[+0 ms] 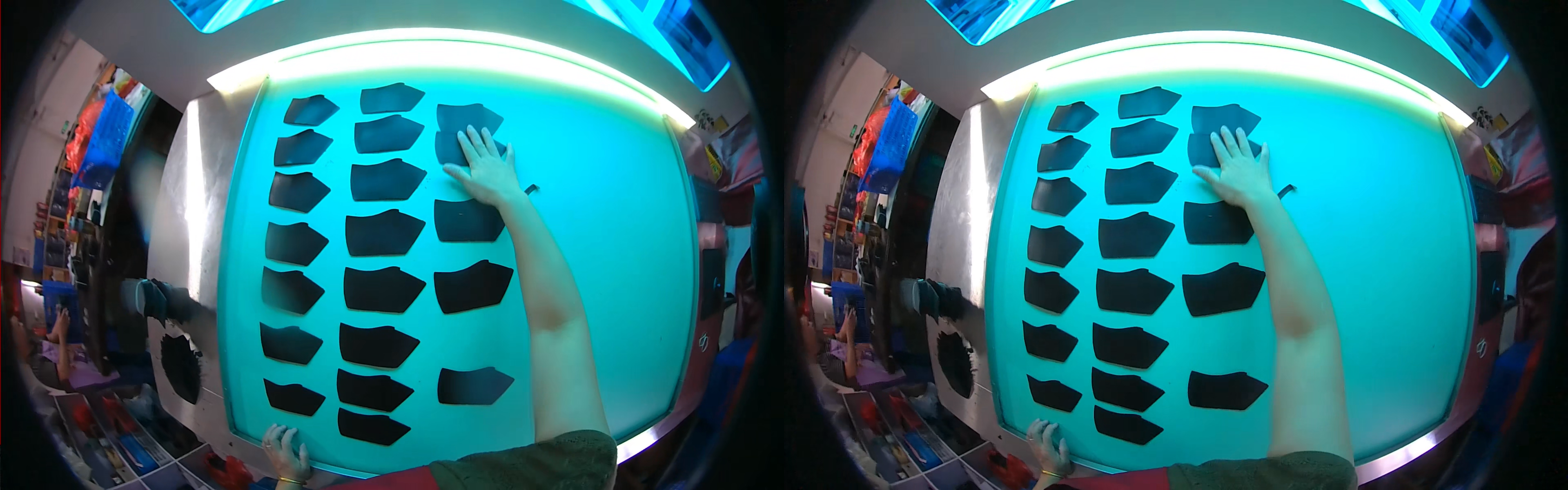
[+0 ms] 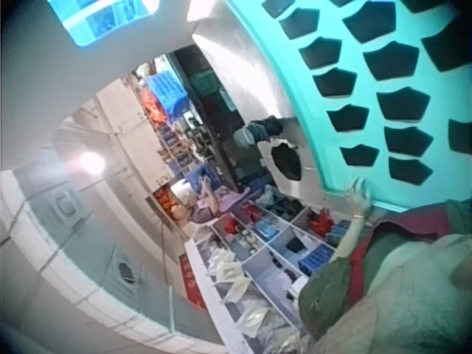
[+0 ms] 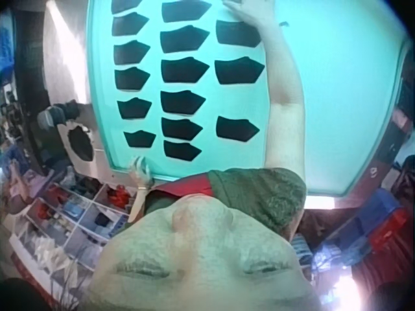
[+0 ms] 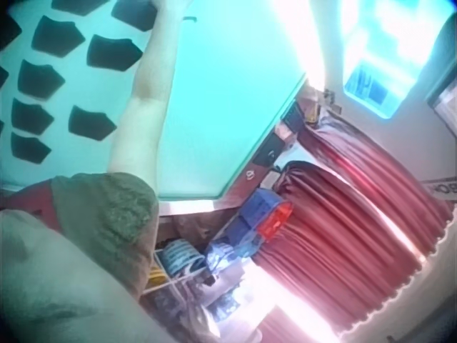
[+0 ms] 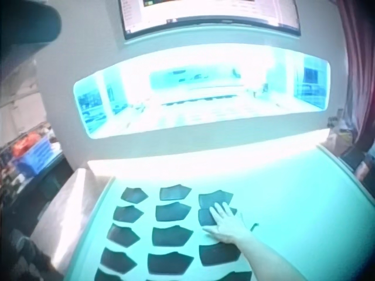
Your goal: Arranging and organizing cut leather or synthetic pieces for shoe manufacturing on a light table and using a computer interface.
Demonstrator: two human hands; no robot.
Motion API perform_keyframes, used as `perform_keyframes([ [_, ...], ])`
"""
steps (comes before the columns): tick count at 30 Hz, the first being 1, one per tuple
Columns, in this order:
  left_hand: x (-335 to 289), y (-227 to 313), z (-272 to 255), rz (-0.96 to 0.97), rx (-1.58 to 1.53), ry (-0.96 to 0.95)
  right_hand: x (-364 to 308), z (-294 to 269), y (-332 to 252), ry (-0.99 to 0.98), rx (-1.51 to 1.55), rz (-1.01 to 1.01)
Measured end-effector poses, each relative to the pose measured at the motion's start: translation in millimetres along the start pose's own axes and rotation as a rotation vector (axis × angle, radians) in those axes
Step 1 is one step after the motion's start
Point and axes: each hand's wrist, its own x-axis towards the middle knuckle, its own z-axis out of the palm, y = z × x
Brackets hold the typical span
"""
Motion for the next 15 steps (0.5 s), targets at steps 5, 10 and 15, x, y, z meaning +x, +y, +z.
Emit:
perform_keyframes([
  [5, -4.4, -3.8, 2.0, -0.014, -0.014, 0.004, -29.2, 1.0, -8.7, -0.122, -0.066, -0.033],
  [10, -0.7, 1.4, -3.3, 0.017, -0.015, 0.023, -53.0, -12.4, 35.3, 0.435, 0.364, 0.081],
  [15, 5.4, 5.6, -4.7, 0.020, -0.039, 0.045, -191.6, 8.0, 27.6, 0.607, 0.585, 0.096],
])
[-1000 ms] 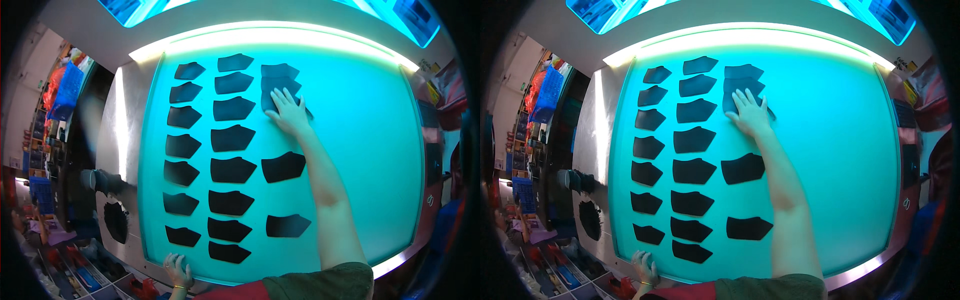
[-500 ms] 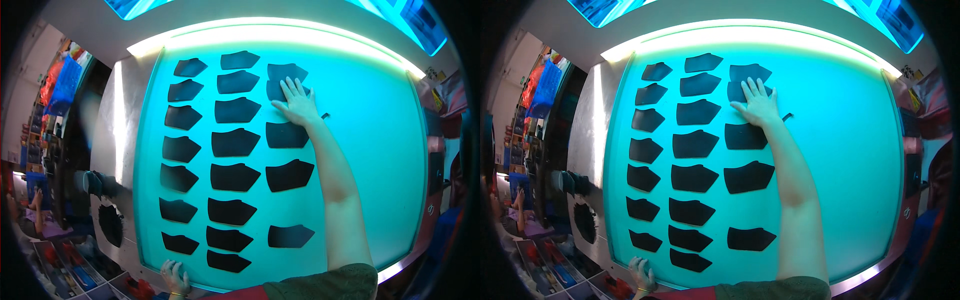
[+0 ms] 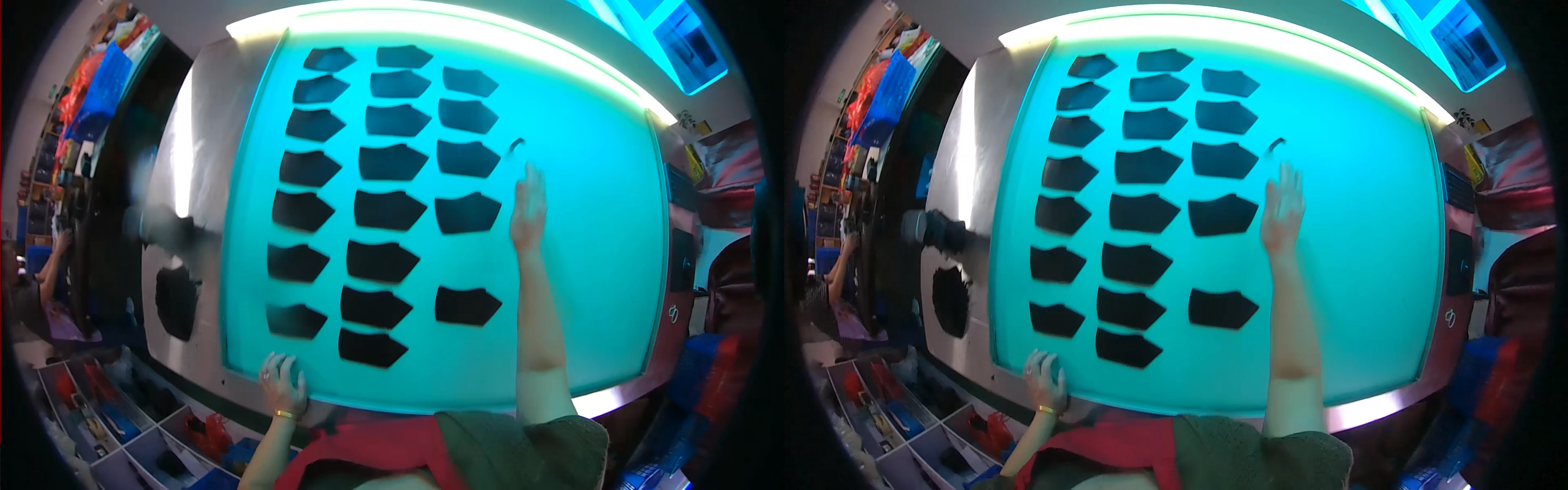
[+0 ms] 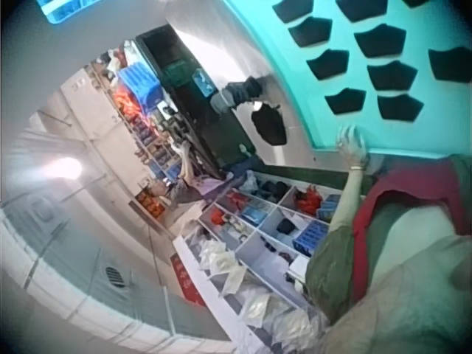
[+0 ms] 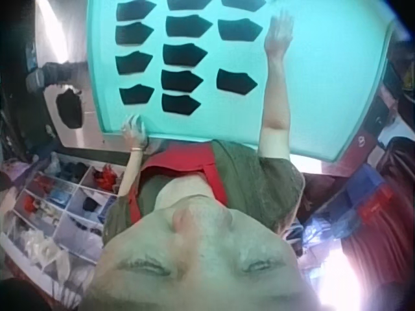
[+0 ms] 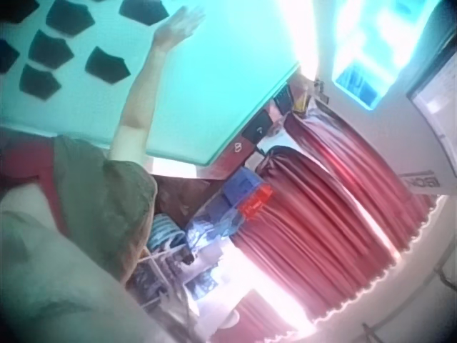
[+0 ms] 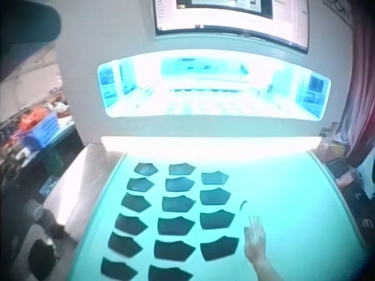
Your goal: Arranging and organizing cut leather or synthetic pieces for shoe manufacturing on a light table and using a computer interface.
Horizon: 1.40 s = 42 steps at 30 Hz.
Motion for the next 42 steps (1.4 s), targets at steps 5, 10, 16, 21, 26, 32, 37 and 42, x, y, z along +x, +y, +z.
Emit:
perform_keyframes([
  [5, -7.4, -12.8, -3.4, 0.046, 0.000, 0.098, -175.4, -37.0, -76.3, -0.356, -0.291, -0.049],
  [10, -2.2, -12.0, -1.6, 0.103, -0.077, 0.113, -196.7, -18.9, -63.7, -0.536, -0.564, -0.089],
  [16, 20.8, -72.1, -35.6, 0.327, -0.191, 0.230, -190.8, -42.9, -70.0, -0.455, -0.605, -0.031],
  [21, 140.6, -227.0, -173.9, 0.244, 0.021, 0.139, -243.7, -74.1, -129.2, -0.118, -0.216, 0.022],
  [26, 198.9, -280.1, -183.5, 0.335, 0.481, -0.456, -303.8, -60.4, -229.7, -0.235, 0.079, 0.267],
  [32, 208.8, -304.9, -170.9, 0.363, 0.421, -0.683, -326.4, -56.8, -285.2, -0.438, 0.015, 0.281],
  [37, 127.4, -323.3, -179.3, 0.579, 0.432, -0.356, -337.3, -50.5, -294.4, -0.436, 0.033, 0.290],
  [42, 77.5, -333.2, -152.7, 0.653, 0.196, -0.092, -337.9, -26.4, -302.7, -0.628, -0.083, 0.114],
])
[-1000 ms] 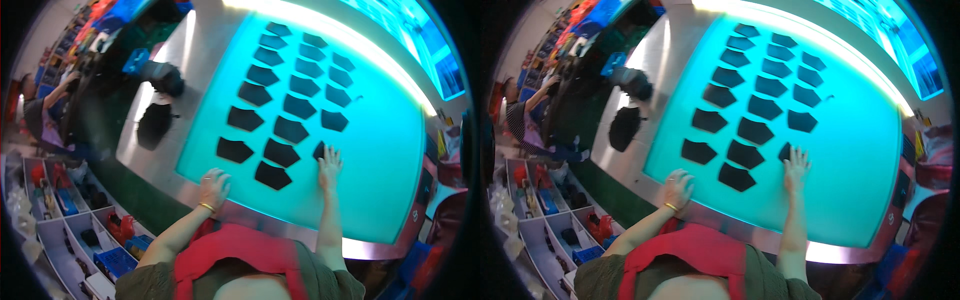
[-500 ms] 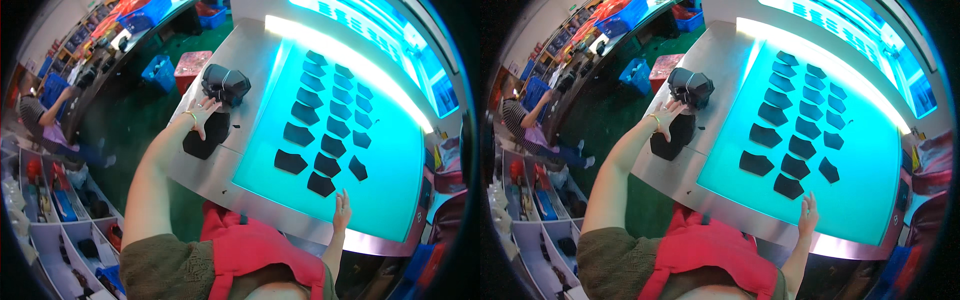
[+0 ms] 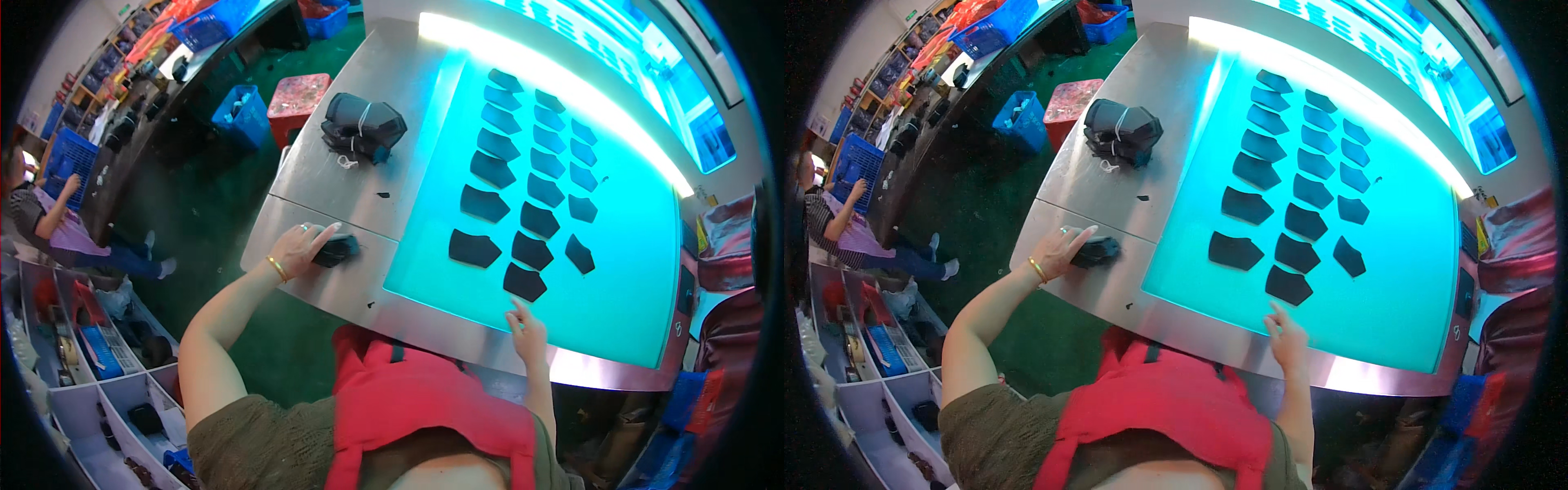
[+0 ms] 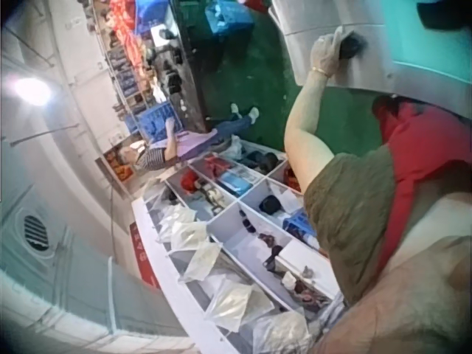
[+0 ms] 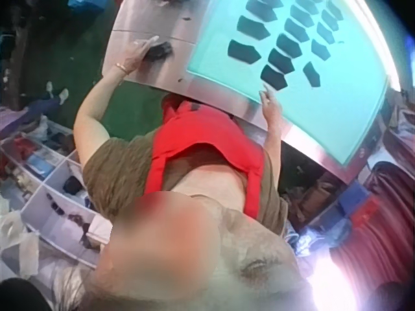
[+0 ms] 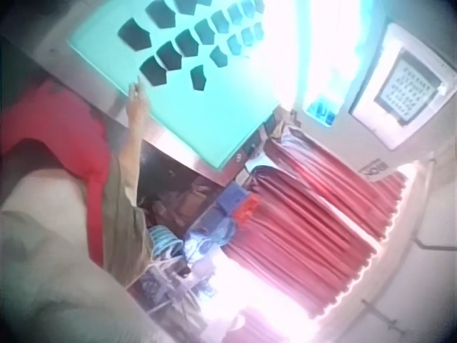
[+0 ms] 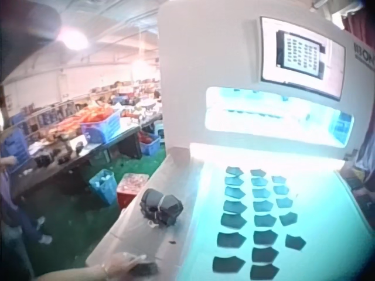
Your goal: Arranging and organizing cut leather or synthetic pieces for shoe manufacturing on a light table and using a computer interface.
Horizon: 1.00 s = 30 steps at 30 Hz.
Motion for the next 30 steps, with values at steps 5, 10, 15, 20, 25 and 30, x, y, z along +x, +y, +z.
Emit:
perform_keyframes([
  [5, 39.5, 100.2, -42.8, -0.179, -0.586, 0.014, 13.7, 6.6, -59.5, -0.090, 0.158, -0.251],
  [10, 62.6, 263.1, 2.8, -0.095, -1.468, -0.576, -15.8, 10.0, -72.9, -0.611, 1.030, 0.018],
  [15, 146.5, 371.7, 19.9, 0.067, -1.344, -0.728, -52.8, -47.5, 19.4, -0.435, 0.663, -0.088],
  [20, 255.0, 506.8, 26.2, 0.025, -0.875, -0.547, -59.6, -129.4, 152.9, -0.210, 0.242, -0.137],
  [25, 383.4, 588.3, 55.8, -0.078, -0.719, -0.348, 0.9, -198.8, 267.2, -0.018, 0.395, -0.018],
  [30, 434.0, 548.2, 101.8, -0.405, -0.872, -0.412, 52.0, -184.0, 325.5, -0.103, 0.655, 0.043],
])
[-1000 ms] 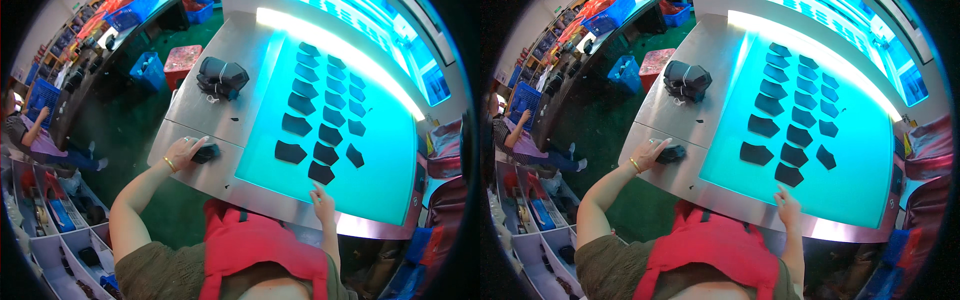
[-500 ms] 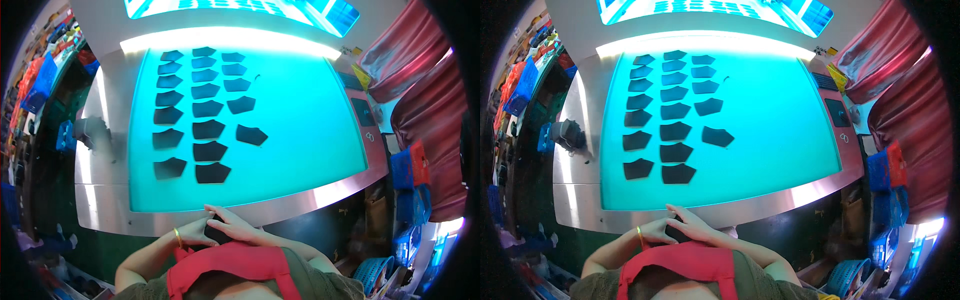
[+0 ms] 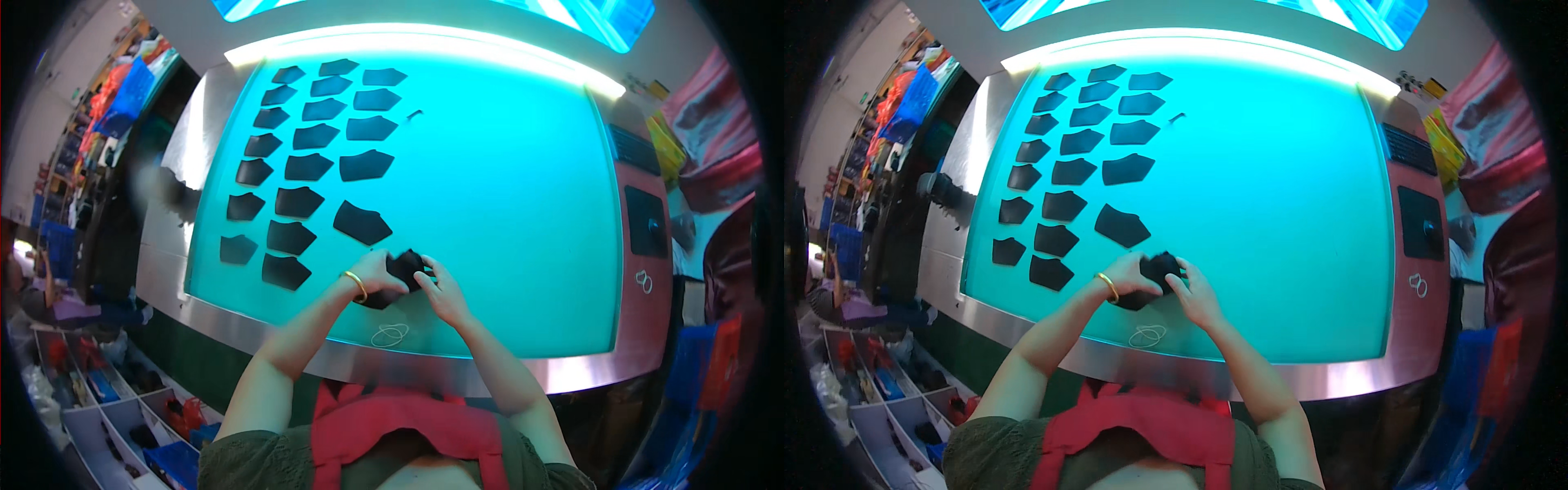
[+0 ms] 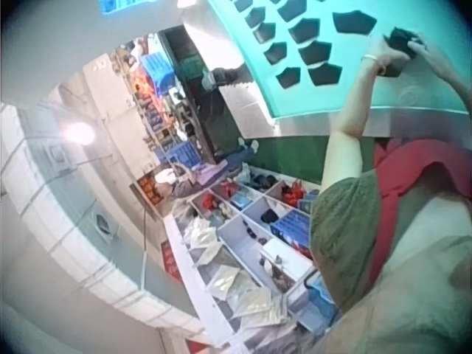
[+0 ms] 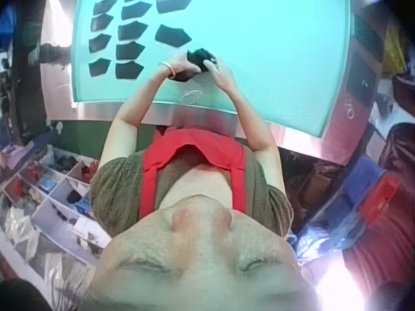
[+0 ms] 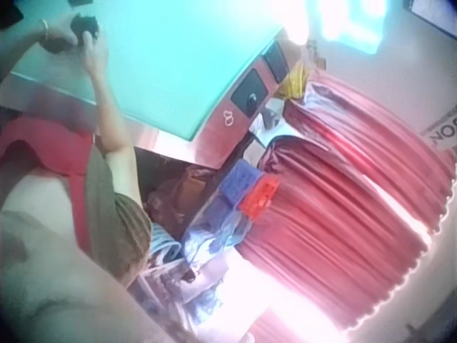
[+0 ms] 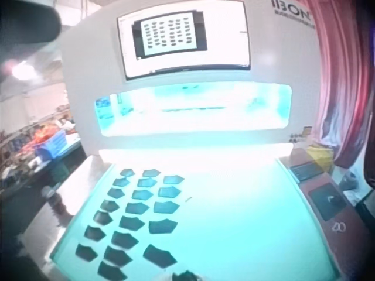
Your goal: Arranging and organizing cut leather or synthetic pieces for shoe manufacturing on a light table and using a computer interface.
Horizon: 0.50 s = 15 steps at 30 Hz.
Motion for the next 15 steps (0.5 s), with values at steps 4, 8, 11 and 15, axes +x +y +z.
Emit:
perform_keyframes([
  [4, 15.9, 16.7, -25.0, -0.031, 0.074, 0.187, 12.6, -26.9, 1.8, -0.079, 0.067, 0.053],
  [8, 28.1, 37.2, -39.5, -0.047, 0.105, 0.255, 36.7, -56.8, -16.1, -0.107, 0.049, 0.052],
  [11, 45.4, 65.5, -32.1, 0.415, 0.310, 0.455, 71.0, -90.4, -60.9, 0.082, -0.257, -0.282],
  [15, 85.6, 89.3, -4.3, 0.730, 0.341, 0.525, 125.0, -107.8, -63.4, 0.261, -0.637, -0.567],
])
